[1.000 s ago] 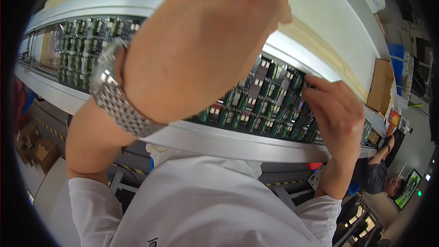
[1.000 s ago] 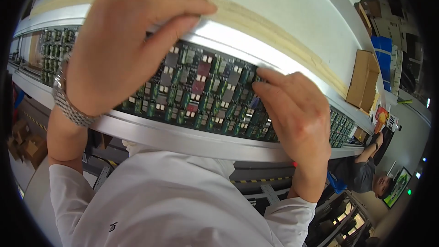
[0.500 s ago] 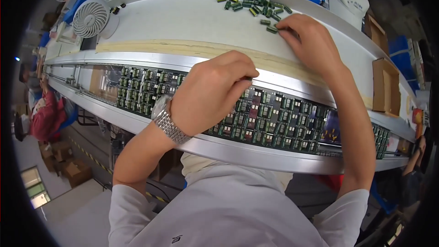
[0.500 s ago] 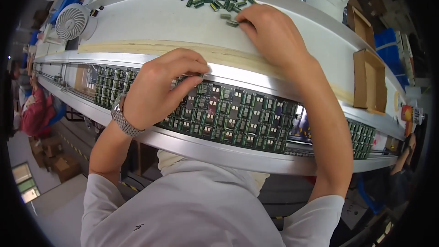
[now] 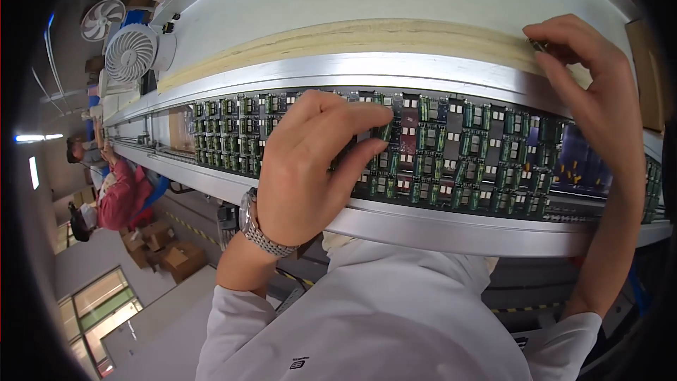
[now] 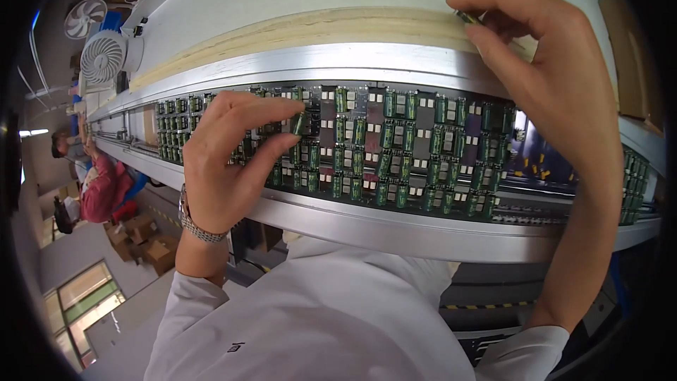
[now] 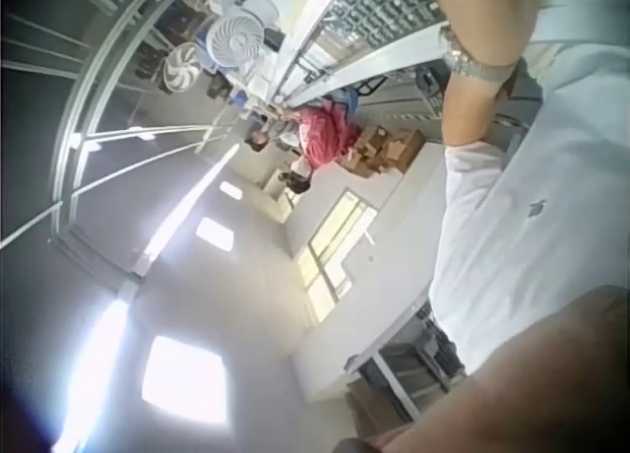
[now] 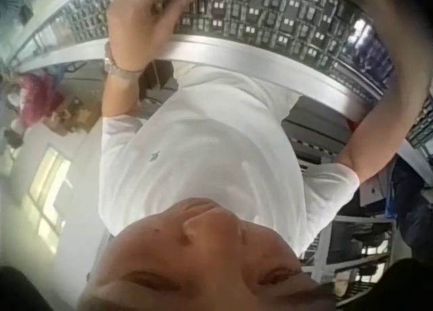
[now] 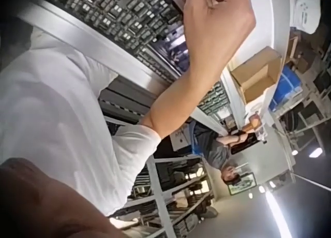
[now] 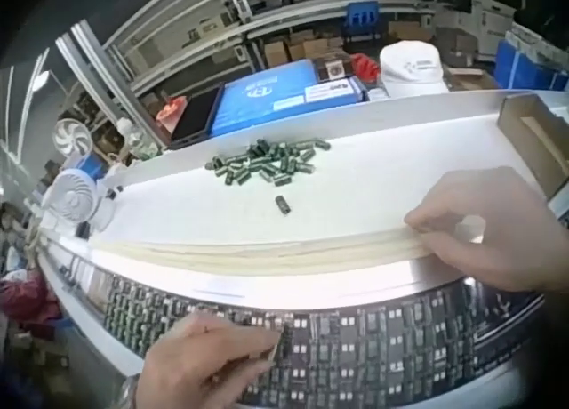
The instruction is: The person places small electronic components into designated slots on printed circuit boards by hand, working on an assembly line.
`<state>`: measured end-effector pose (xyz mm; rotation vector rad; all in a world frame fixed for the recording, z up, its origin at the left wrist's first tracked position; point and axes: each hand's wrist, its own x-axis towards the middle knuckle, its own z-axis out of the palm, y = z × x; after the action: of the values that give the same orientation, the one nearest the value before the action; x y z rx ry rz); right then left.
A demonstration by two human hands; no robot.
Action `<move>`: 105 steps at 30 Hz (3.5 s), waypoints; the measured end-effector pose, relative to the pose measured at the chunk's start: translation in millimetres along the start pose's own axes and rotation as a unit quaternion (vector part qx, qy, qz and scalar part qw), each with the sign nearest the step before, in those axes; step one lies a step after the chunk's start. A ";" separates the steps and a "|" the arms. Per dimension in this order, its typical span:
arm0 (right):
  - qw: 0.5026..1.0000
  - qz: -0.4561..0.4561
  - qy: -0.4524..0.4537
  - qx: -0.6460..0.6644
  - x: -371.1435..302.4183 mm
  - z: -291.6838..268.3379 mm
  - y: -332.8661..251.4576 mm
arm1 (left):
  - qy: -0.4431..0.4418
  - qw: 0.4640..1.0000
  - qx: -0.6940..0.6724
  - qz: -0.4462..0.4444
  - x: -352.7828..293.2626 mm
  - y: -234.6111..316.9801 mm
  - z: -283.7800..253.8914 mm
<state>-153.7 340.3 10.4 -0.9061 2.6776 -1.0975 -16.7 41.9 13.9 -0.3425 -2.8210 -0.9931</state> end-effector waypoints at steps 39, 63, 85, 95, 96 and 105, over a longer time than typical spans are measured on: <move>0.992 -0.049 0.104 0.044 5.0 24.6 5.3 | -0.013 0.998 0.040 0.047 -1.8 -3.1 14.1; 0.975 -0.097 -0.137 -0.145 -13.9 45.6 -46.4 | 0.046 0.995 -0.068 0.052 -14.4 -25.3 47.5; 0.957 -0.159 -0.122 -0.210 1.7 42.7 -71.9 | 0.043 0.997 0.037 0.053 -13.3 -19.7 16.3; 0.994 -0.007 -0.073 0.076 0.0 11.2 -37.3 | 0.084 0.993 -0.022 0.083 37.4 -16.6 -6.9; 0.994 -0.007 -0.083 0.065 -2.8 10.3 -39.3 | 0.106 0.991 -0.012 0.083 57.0 -19.4 -9.4; 0.995 0.007 -0.075 0.070 -5.3 33.1 -74.2 | -0.005 0.957 0.276 0.084 123.9 -45.1 19.4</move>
<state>-103.0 281.7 35.2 -0.9046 2.4492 -1.1498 -148.8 40.9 -3.7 -0.4989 -2.8599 -0.1491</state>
